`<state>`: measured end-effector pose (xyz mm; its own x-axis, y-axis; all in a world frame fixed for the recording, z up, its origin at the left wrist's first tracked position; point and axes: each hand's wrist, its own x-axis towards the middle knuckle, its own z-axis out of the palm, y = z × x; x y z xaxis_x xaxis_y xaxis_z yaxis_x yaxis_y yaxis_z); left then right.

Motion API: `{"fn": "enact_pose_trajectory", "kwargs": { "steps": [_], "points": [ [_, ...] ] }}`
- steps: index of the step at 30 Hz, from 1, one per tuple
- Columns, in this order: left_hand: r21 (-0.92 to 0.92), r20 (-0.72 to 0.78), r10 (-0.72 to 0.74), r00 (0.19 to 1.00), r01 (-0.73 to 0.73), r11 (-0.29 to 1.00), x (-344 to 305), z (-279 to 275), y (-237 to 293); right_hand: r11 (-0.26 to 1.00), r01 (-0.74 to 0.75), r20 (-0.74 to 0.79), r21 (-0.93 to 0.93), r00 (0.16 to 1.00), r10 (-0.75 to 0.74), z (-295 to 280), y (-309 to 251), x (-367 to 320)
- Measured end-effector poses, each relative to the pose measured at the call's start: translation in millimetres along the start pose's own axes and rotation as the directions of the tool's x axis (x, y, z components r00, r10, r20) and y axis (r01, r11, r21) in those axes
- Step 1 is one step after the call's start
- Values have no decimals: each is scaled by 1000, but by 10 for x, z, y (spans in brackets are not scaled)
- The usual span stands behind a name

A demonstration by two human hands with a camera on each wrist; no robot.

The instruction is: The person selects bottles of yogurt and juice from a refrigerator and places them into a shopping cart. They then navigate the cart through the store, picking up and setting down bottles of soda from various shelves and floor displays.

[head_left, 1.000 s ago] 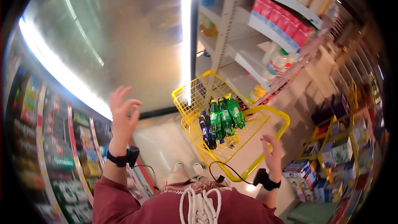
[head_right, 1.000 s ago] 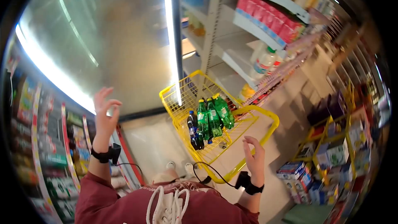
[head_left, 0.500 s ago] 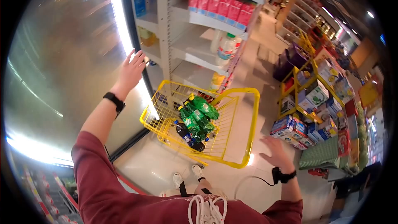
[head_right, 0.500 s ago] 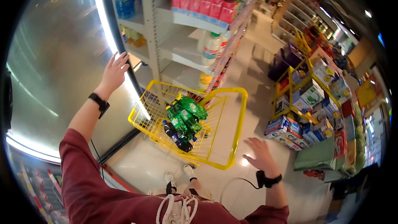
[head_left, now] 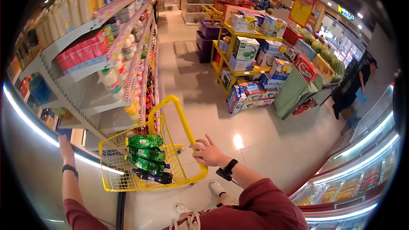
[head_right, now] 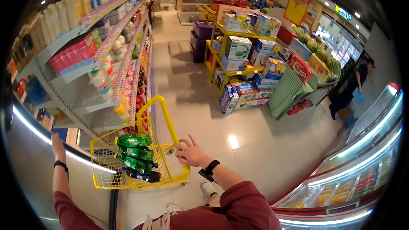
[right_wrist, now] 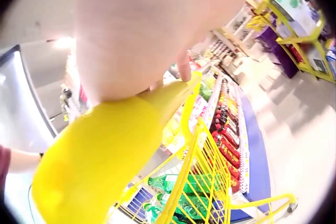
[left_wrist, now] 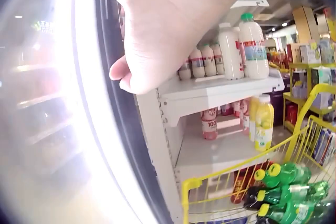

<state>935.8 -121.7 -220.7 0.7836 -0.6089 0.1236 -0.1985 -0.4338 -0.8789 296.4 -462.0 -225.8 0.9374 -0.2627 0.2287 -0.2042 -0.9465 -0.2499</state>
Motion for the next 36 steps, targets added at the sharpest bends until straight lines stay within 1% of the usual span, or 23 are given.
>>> {"fn": "enact_pose_trajectory", "kwargs": {
  "steps": [1,2,4,7,8,9,10,11,12,13,14,15,16,17,18,24,25,28,29,30,32,34,36],
  "points": [
    [125,-117,57,992,-42,991,146,332,-46,1000,14,21,-10,1000,-14,-26,30,-9],
    [-561,-136,-117,984,21,827,139,177,-114,1000,2,5,-10,1000,-2,-14,95,-41],
    [-467,68,-13,998,43,883,-372,-1391,-356,1000,11,-39,8,999,-11,41,322,-294],
    [-677,-140,-271,952,108,728,-143,-1455,-393,1000,9,-40,15,999,-8,-104,488,-597],
    [-712,-372,-324,870,-43,700,-77,-1478,-432,999,29,-40,36,999,-28,-136,526,-691],
    [-700,-560,-384,734,-172,693,-63,-1453,-536,999,43,-49,31,998,-42,-145,583,-803],
    [-830,-83,-454,887,190,524,-79,-1647,-564,996,82,-56,32,995,-80,-142,668,-867],
    [-857,-289,-623,726,93,506,111,-1231,-480,994,105,-46,31,994,-103,-182,722,-917],
    [-784,-325,-588,741,137,605,81,-1243,-512,991,129,-36,23,991,-129,-253,809,-994],
    [-700,-127,-542,831,312,643,-111,-1713,-599,988,151,-21,33,988,-150,-280,900,-1086],
    [-611,-85,-542,836,385,691,20,-1474,-554,987,156,-6,41,988,-156,-314,980,-1136],
    [-585,-17,-539,842,429,689,-32,-1578,-574,984,175,50,43,983,-177,-385,1040,-1164],
    [-448,32,-521,853,479,755,-116,-1678,-562,983,178,107,47,978,-182,-440,1086,-1191],
    [-281,149,-372,916,400,872,-304,-2099,-642,978,200,110,62,972,-206,-473,1147,-1188],
    [-130,282,-225,932,270,954,-462,-2454,-763,979,180,132,99,972,-192,-498,1205,-1191],
    [145,239,-209,948,178,973,-642,-2300,-425,989,120,258,86,956,-138,-799,1336,-1266],
    [199,133,-207,969,178,964,-716,-2272,-405,989,121,305,83,942,-141,-873,1371,-1264],
    [56,96,-275,957,271,961,-905,-2345,-318,984,120,335,132,929,-158,-984,1566,-1306],
    [7,-24,-298,954,299,954,-1030,-2393,-291,976,115,326,184,930,-171,-1016,1652,-1329],
    [9,-13,-300,954,301,954,-1140,-2458,-238,975,123,332,186,926,-180,-1055,1743,-1340],
    [-80,4,-369,929,369,926,-1456,-2794,-183,975,110,280,194,946,-163,-1192,1923,-1275],
    [-198,-70,-387,920,367,909,-1876,-3237,-159,970,146,304,192,931,-201,-1353,2122,-1144],
    [-666,155,-395,906,391,635,-2322,-3873,-49,960,152,262,234,942,-212,-1400,2380,-1021]
  ]
}}
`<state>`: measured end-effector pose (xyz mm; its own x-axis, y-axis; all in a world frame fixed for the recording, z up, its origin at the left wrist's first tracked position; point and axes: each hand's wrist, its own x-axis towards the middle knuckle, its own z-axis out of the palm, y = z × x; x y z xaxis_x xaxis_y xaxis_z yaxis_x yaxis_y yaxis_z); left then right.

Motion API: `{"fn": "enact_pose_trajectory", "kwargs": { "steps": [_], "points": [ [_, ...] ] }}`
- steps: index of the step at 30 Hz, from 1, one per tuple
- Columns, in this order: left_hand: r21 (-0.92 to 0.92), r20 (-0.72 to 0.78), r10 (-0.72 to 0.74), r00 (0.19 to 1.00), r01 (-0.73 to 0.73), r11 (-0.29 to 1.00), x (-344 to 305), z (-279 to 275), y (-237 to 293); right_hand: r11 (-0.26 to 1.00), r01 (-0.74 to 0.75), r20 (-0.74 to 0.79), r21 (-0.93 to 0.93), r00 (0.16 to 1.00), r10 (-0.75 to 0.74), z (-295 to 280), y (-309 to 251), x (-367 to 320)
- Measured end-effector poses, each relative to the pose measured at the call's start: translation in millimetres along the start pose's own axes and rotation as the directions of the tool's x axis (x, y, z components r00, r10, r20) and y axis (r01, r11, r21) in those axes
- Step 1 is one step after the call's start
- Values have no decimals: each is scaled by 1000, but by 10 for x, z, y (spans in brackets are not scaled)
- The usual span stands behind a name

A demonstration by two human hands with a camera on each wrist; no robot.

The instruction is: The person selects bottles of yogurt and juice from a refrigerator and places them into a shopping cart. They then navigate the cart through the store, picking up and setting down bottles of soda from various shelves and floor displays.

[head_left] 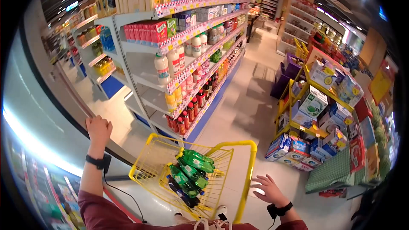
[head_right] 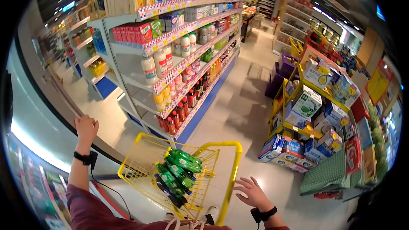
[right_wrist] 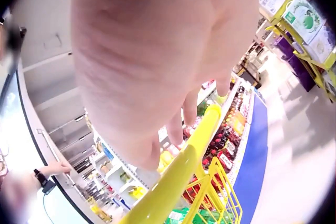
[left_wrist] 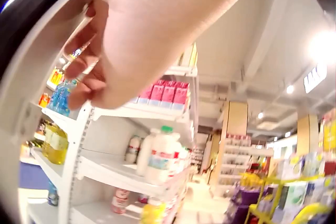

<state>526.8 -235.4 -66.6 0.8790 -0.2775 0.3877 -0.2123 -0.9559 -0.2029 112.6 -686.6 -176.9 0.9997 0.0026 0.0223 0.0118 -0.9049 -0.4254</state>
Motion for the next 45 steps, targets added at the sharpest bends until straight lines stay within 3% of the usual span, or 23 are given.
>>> {"fn": "enact_pose_trajectory", "kwargs": {
  "steps": [1,3,4,6,10,11,13,14,15,17,20,21,24,26,30,33,35,36,37,38,41,43,45],
  "points": [
    [8,22,-24,999,24,1000,-280,-102,114,999,33,11,1,999,-33,-61,128,43],
    [-344,93,-40,995,69,936,-875,-224,271,995,103,22,-4,994,-103,-88,399,164],
    [-324,111,-56,992,90,942,-1163,-215,286,989,150,0,-9,989,-150,-100,447,218],
    [-282,-204,-11,979,-48,958,-1686,-190,225,967,255,71,12,964,-255,-214,386,379],
    [6,-204,-9,979,11,1000,-2391,-453,-119,867,497,264,-33,841,-472,-96,533,562],
    [11,-205,-18,979,20,1000,-2543,-481,-134,841,541,179,-18,829,-530,-28,618,585],
    [-15,-149,-318,936,320,947,-2822,-491,-129,853,523,217,-3,833,-510,55,714,549],
    [-16,-153,-323,934,325,946,-2966,-478,-163,871,492,255,13,840,-478,96,745,522],
    [26,-178,-401,899,412,911,-3118,-465,-210,842,535,8,73,844,-537,182,719,500],
    [92,-151,-527,837,542,835,-3271,-613,-117,848,528,3,42,849,-528,256,742,535],
    [-11,-141,-448,883,451,893,-3598,-613,199,845,535,-48,16,844,-534,320,709,533],
    [-193,-82,-395,915,374,907,-3646,-614,344,836,549,-88,18,833,-546,335,699,541],
    [-563,-35,-179,983,129,816,-3621,-697,1062,827,561,-135,-39,817,-561,484,644,556],
    [-632,126,-73,989,137,762,-3557,-738,1534,822,568,-172,-36,807,-565,579,471,588],
    [-895,130,532,837,-132,426,-3130,-945,2380,870,494,-256,-4,840,-478,832,-31,663],
    [-863,-11,681,732,-350,363,-2971,-913,2680,854,483,-313,192,855,-414,833,-383,804],
    [-877,6,697,717,-330,348,-2930,-918,2744,482,414,-469,773,883,-7,715,-517,881],
    [-894,23,711,703,-303,329,-2916,-946,2774,359,363,-434,860,890,140,588,-483,894],
    [-877,409,692,595,46,478,-2761,-1056,2845,220,320,-374,922,884,280,426,-395,936],
    [-878,418,703,576,58,475,-2678,-1106,2904,63,402,-398,913,852,340,264,-323,1010],
    [-953,266,704,658,73,293,-2642,-1124,3138,-371,491,-284,788,825,489,-283,-322,1209],
    [-980,193,682,705,106,167,-2654,-1032,3389,-229,493,-326,839,794,513,-351,-403,1331],
    [-954,45,527,848,194,-230,-2566,-977,3541,-103,496,-389,862,778,494,-338,-504,1515]
  ]
}}
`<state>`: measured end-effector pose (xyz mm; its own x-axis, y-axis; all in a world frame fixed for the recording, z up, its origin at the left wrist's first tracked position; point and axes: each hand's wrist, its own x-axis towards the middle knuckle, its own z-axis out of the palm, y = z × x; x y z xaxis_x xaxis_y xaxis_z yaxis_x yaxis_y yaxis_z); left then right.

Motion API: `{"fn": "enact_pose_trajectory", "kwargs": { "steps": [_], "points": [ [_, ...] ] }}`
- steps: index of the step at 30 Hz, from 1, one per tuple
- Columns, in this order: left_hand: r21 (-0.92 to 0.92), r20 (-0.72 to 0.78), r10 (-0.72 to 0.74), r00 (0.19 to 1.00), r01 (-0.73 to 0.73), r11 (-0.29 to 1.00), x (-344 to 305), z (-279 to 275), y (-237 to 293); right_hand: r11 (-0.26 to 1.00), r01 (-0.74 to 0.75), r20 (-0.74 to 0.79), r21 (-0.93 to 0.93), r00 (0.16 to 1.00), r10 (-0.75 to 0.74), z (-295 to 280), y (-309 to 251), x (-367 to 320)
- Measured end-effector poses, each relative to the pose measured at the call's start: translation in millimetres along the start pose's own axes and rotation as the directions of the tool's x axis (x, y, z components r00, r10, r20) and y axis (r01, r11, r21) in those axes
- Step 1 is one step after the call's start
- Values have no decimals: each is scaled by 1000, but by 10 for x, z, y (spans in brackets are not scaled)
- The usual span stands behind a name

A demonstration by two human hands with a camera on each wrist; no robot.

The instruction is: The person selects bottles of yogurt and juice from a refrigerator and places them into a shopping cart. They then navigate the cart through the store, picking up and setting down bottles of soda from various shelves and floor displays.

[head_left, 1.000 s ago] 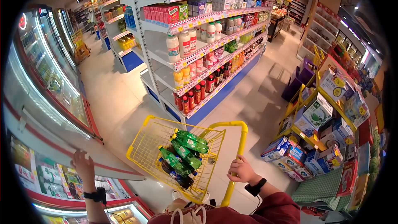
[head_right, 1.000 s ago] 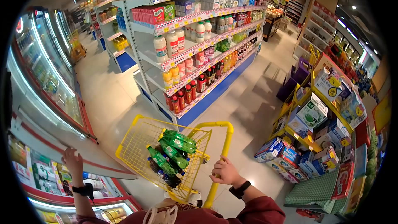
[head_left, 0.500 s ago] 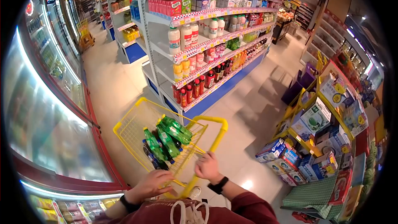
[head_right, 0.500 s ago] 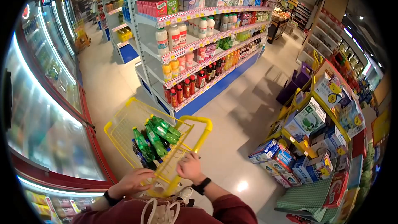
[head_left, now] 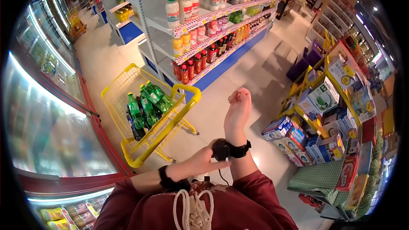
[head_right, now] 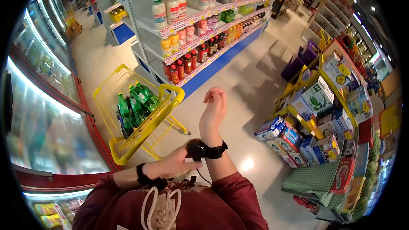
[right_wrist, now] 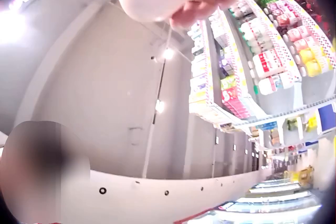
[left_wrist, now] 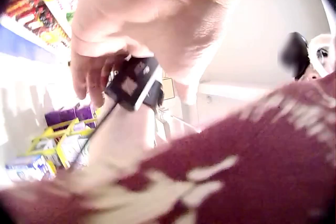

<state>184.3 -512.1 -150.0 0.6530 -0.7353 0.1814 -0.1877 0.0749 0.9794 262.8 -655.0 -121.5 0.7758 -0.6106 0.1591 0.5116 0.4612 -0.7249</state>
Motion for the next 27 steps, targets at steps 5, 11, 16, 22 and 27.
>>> {"fn": "enact_pose_trajectory", "kwargs": {
  "steps": [5,11,16,22,27],
  "points": [
    [-430,-171,-307,936,209,878,-18,-348,-124,987,145,23,-71,989,-144,545,351,122],
    [-592,-210,-272,939,100,800,-61,-1077,100,872,-204,389,444,921,17,1417,575,258],
    [-366,-337,-284,898,153,918,10,-1441,162,773,555,422,-306,807,-413,1816,966,276],
    [-443,-480,-213,851,-26,896,311,-1549,-166,617,690,632,-380,680,-372,1873,1077,562],
    [721,-519,490,700,51,691,565,-1905,196,537,582,765,-611,610,208,1641,1263,837]
  ]
}}
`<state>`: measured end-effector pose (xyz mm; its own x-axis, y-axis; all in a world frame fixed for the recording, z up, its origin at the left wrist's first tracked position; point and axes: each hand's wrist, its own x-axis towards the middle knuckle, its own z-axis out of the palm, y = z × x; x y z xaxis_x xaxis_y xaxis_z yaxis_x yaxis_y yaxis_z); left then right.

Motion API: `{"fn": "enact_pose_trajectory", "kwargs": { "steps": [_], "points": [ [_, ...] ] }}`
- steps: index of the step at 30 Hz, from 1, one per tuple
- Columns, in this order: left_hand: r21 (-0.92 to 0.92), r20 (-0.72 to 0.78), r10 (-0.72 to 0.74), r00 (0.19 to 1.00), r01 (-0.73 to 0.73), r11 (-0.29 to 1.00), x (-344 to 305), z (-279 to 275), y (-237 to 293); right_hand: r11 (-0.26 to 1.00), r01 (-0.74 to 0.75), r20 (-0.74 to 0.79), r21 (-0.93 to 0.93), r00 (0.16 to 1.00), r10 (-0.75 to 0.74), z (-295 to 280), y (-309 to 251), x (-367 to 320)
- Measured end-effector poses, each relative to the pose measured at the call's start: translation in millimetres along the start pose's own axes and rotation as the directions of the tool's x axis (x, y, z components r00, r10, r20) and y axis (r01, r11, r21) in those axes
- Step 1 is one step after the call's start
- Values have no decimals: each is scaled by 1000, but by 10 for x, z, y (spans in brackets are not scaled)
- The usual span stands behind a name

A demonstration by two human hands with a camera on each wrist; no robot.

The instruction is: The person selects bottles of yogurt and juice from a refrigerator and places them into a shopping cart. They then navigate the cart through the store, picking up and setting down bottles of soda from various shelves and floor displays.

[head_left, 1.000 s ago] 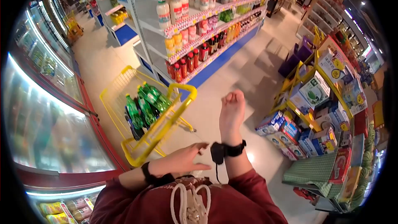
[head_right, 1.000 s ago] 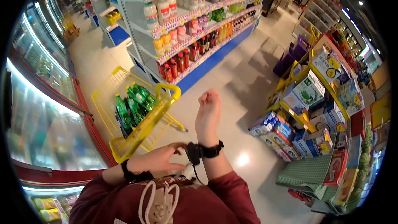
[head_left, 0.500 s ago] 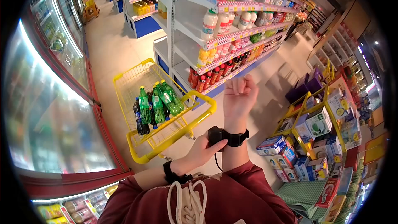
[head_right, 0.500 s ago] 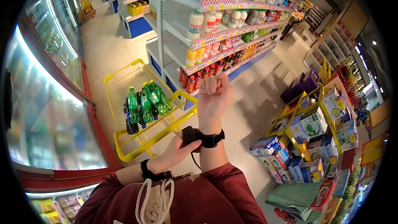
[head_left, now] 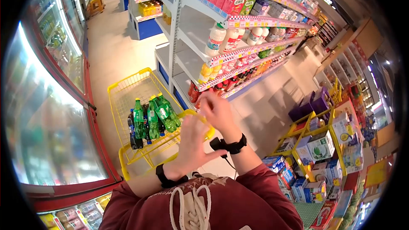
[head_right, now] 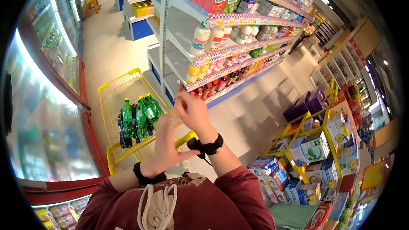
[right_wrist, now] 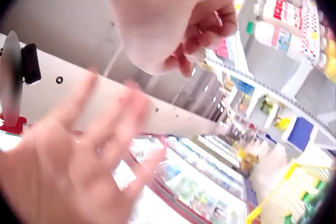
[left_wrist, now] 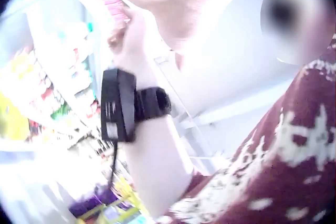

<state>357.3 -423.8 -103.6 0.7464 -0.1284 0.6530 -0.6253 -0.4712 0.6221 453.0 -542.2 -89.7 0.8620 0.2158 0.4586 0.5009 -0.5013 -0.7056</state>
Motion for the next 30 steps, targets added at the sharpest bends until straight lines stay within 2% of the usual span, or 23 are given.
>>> {"fn": "enact_pose_trajectory", "kwargs": {
  "steps": [1,2,4,6,8,9,11,14,16,18,20,21,23,24,26,28,30],
  "points": [
    [61,273,168,947,-191,980,150,-4,37,993,-27,139,-119,989,43,48,130,-23],
    [74,271,169,947,-196,978,204,106,76,969,-34,260,-245,960,100,98,250,-70],
    [36,485,352,800,-421,906,324,454,145,947,-35,388,-320,907,164,185,421,-236],
    [9,622,260,739,-339,941,233,823,-9,894,180,581,-411,807,104,239,658,-406],
    [-64,743,245,623,-298,952,237,1080,-108,910,133,741,-393,631,228,308,995,-571],
    [-89,768,244,592,-279,956,210,1208,-141,907,125,722,-402,653,230,295,1082,-642],
    [-124,799,255,544,-267,956,182,1422,-190,959,142,675,-245,735,64,254,1233,-780],
    [-169,812,259,522,-214,962,165,1597,-208,978,123,669,-168,743,22,254,1346,-889],
    [-185,751,348,562,-327,927,229,1658,-205,985,113,664,-131,748,2,302,1396,-915],
    [-156,748,372,549,-400,903,292,1725,-163,989,106,649,-102,761,-14,304,1422,-900],
    [-40,841,272,468,-447,894,302,1766,-138,993,99,631,-69,775,-34,325,1448,-864],
    [-41,844,274,461,-454,890,292,1776,-140,994,98,619,-52,784,-45,337,1464,-854],
    [-3,809,293,510,-494,870,257,1779,-163,995,95,586,-19,808,-66,356,1489,-815],
    [-3,814,290,504,-496,869,211,1780,-168,995,99,563,-5,823,-79,361,1515,-793],
    [154,788,204,581,-507,848,149,1776,-171,995,100,527,28,844,-100,418,1566,-767],
    [136,765,243,597,-518,844,175,1732,-202,993,109,496,53,860,-121,420,1560,-685],
    [127,739,270,618,-521,844,218,1576,-221,989,-131,520,73,851,75,348,1424,-584]
  ]
}}
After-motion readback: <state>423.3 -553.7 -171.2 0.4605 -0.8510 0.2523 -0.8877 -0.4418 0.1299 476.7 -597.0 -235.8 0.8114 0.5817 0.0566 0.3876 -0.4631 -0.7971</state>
